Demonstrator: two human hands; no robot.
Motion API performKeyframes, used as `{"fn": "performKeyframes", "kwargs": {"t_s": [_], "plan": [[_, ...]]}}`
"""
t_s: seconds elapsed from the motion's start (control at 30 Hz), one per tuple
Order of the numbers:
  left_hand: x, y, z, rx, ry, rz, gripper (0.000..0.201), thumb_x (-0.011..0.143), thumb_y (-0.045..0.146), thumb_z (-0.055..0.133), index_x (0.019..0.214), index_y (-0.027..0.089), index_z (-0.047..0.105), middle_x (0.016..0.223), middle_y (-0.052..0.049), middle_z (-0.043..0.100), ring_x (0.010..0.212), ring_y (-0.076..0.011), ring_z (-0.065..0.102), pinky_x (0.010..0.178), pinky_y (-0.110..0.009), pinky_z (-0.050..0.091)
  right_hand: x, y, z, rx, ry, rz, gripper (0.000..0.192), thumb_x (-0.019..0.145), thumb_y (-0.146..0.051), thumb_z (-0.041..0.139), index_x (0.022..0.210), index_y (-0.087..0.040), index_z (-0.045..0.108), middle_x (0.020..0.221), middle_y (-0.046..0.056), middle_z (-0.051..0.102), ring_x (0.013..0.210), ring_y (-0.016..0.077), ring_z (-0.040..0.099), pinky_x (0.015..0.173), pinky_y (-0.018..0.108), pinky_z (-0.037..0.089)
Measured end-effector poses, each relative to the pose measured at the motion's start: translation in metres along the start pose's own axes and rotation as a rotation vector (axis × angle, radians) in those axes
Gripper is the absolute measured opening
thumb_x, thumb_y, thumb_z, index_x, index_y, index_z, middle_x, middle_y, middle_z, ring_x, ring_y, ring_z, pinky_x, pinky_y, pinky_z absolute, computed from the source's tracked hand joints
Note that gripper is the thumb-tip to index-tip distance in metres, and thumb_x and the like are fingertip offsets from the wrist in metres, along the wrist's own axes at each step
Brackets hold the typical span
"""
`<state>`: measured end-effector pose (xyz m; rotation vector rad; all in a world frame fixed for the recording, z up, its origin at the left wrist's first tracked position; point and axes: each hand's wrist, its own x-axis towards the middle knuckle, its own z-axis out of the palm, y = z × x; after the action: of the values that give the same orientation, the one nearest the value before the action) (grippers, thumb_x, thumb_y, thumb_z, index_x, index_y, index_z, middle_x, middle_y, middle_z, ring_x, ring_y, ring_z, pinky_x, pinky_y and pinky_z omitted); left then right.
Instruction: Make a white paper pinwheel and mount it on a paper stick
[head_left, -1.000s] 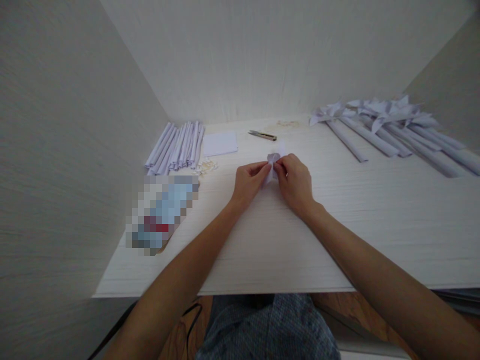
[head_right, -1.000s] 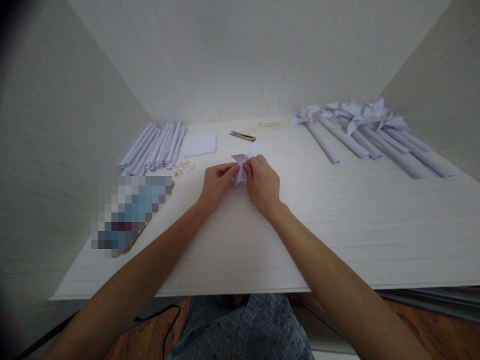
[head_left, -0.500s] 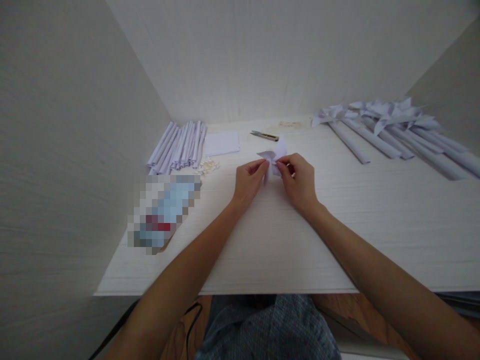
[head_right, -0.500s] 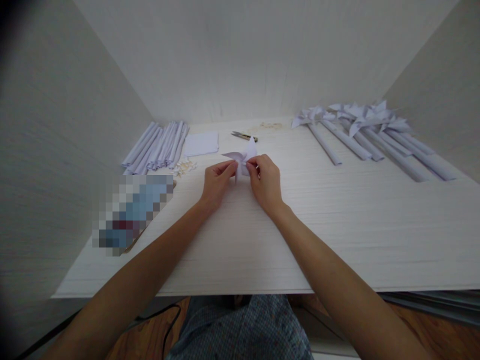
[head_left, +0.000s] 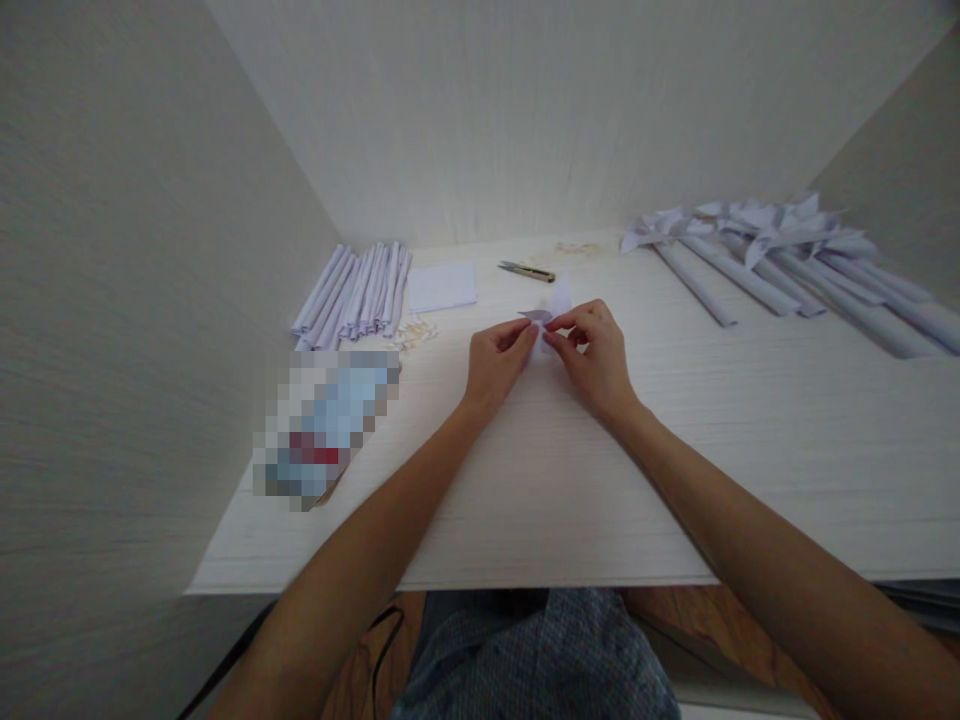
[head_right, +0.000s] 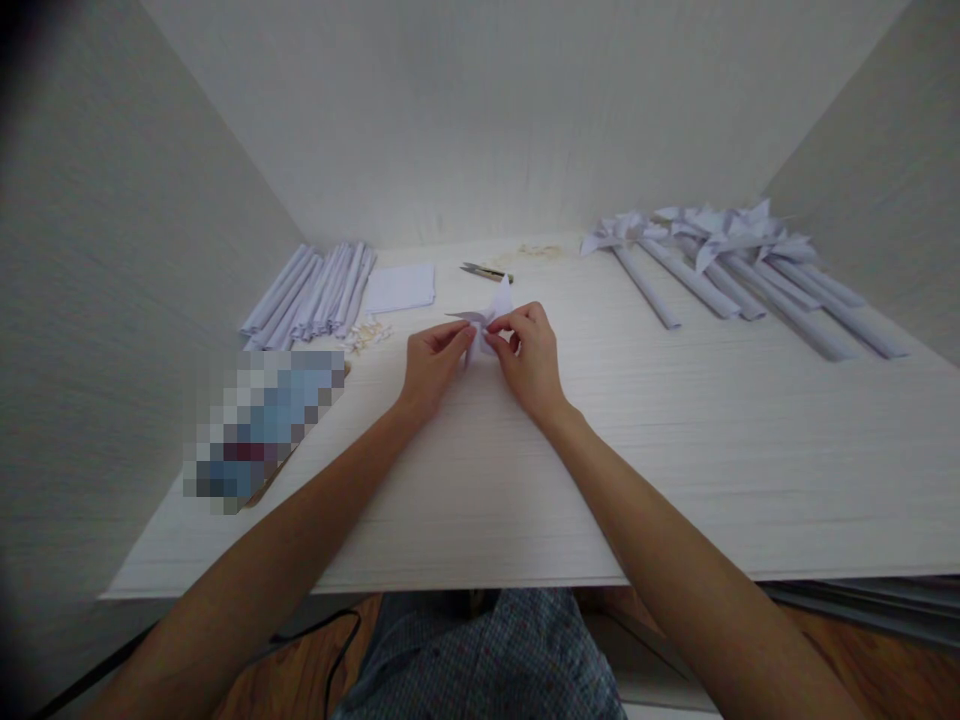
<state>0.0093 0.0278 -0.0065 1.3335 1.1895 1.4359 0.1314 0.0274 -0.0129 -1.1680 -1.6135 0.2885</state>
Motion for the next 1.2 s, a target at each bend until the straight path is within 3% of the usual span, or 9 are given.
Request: {"fn": "performKeyframes", "kwargs": {"t_s": [0.3, 0.6, 1.2], "plan": [[0.0003, 0.0003, -0.0006, -0.017, -0.032, 0.003, 0.012, 0.067, 0.023, 0.061, 0.071, 0.015, 0.069, 0.067, 0.001, 0.067, 0.066, -0.0101, 0.058, 0.066, -0.024, 0.045, -0.0004, -0.0019, -0.0009, 0.03, 0.007, 0.036, 0.011, 0.07, -0.01, 0.059, 0.065, -0.019, 0.055, 0.075, -0.001, 0.045, 0.058, 0.0092, 0.044, 0.057, 0.027, 0.041], [0.002, -0.0013, -0.0002, -0.038, 0.017, -0.058, 0.015, 0.068, 0.023, 0.06, 0.076, 0.016, 0.069, 0.073, 0.0, 0.069, 0.07, -0.0105, 0.061, 0.069, -0.024, 0.046, -0.001, -0.0047, -0.0031, -0.045, -0.004, -0.039, 0.009, 0.069, -0.012, 0.059, 0.073, -0.02, 0.062, 0.076, 0.002, 0.063, 0.059, 0.0123, 0.051, 0.06, 0.03, 0.044], [-0.0013, 0.0009, -0.0016, 0.104, -0.066, 0.037, 0.012, 0.069, 0.022, 0.059, 0.071, 0.015, 0.069, 0.07, -0.001, 0.069, 0.067, -0.012, 0.061, 0.065, -0.024, 0.047, -0.0008, 0.0006, -0.0023, -0.054, -0.068, -0.068, 0.01, 0.07, -0.014, 0.058, 0.067, -0.02, 0.065, 0.07, 0.001, 0.066, 0.054, 0.0118, 0.052, 0.059, 0.029, 0.044]]}}
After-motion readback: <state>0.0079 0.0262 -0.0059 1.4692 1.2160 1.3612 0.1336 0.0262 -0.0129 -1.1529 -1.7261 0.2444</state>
